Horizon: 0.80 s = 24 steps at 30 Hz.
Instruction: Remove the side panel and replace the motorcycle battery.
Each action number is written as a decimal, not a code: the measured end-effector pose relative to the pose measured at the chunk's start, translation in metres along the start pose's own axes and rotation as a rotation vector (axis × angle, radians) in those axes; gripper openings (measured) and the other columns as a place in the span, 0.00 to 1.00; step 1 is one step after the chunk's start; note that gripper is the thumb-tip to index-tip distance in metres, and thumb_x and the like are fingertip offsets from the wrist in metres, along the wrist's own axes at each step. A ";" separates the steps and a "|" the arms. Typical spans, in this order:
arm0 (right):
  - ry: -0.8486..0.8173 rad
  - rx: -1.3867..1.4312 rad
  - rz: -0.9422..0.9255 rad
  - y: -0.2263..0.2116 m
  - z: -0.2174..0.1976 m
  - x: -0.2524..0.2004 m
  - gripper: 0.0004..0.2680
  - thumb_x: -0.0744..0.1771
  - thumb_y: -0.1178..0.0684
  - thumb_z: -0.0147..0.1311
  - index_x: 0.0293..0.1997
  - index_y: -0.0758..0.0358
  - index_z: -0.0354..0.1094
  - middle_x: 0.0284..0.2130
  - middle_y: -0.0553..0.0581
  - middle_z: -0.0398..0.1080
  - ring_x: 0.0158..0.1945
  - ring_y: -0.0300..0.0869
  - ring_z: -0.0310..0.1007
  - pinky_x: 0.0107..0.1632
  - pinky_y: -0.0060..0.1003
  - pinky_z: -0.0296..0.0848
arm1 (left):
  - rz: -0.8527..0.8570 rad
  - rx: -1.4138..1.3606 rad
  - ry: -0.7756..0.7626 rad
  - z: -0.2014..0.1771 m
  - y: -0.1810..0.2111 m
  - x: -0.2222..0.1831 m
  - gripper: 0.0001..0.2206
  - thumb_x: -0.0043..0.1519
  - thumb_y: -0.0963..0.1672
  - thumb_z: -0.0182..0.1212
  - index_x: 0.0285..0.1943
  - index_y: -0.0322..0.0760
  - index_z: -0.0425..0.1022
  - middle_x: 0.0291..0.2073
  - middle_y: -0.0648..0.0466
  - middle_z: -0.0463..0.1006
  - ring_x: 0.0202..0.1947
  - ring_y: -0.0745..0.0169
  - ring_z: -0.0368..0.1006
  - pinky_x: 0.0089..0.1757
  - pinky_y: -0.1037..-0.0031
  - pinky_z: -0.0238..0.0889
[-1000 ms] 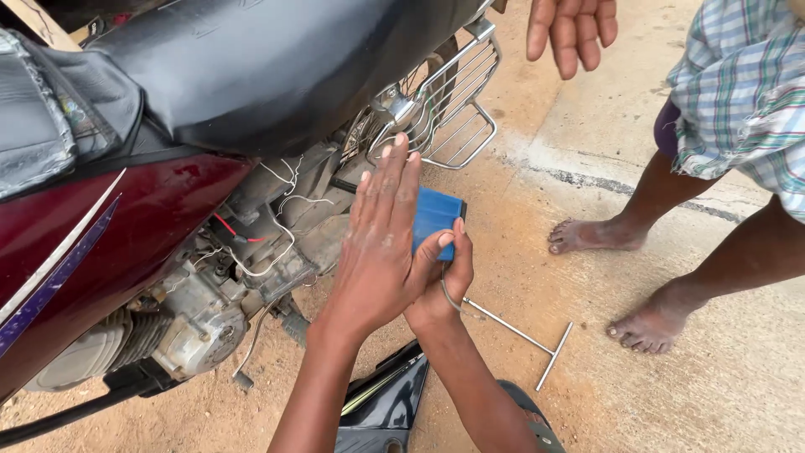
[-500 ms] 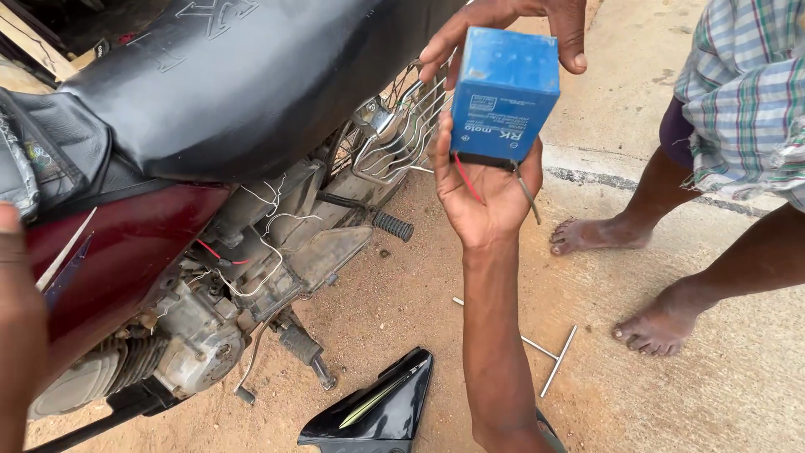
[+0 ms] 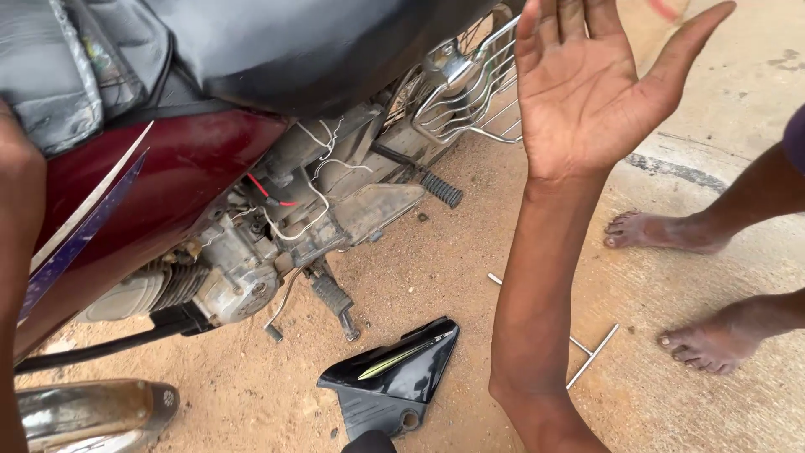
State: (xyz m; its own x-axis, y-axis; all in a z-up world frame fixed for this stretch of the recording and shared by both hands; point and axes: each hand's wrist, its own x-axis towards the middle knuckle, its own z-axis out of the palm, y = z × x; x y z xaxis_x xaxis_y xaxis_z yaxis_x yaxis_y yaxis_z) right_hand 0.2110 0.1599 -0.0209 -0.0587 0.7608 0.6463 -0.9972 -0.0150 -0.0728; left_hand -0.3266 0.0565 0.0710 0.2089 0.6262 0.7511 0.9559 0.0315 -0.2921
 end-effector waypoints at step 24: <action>-0.374 -1.858 0.321 0.243 -0.098 -0.043 0.02 0.67 0.62 0.59 0.40 0.69 0.76 0.22 0.66 0.75 0.25 0.52 0.75 0.31 0.51 0.70 | -0.100 0.238 0.057 -0.049 0.039 -0.028 0.11 0.76 0.39 0.46 0.42 0.34 0.74 0.19 0.55 0.72 0.20 0.70 0.74 0.22 0.82 0.63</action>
State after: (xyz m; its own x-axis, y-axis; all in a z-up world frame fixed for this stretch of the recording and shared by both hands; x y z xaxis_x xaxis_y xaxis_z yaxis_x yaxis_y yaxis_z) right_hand -0.0247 0.1874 -0.1413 -0.4604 0.7098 0.5331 0.3308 0.6944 -0.6390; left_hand -0.2848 0.0019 0.0669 0.1336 0.5663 0.8133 0.8984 0.2772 -0.3406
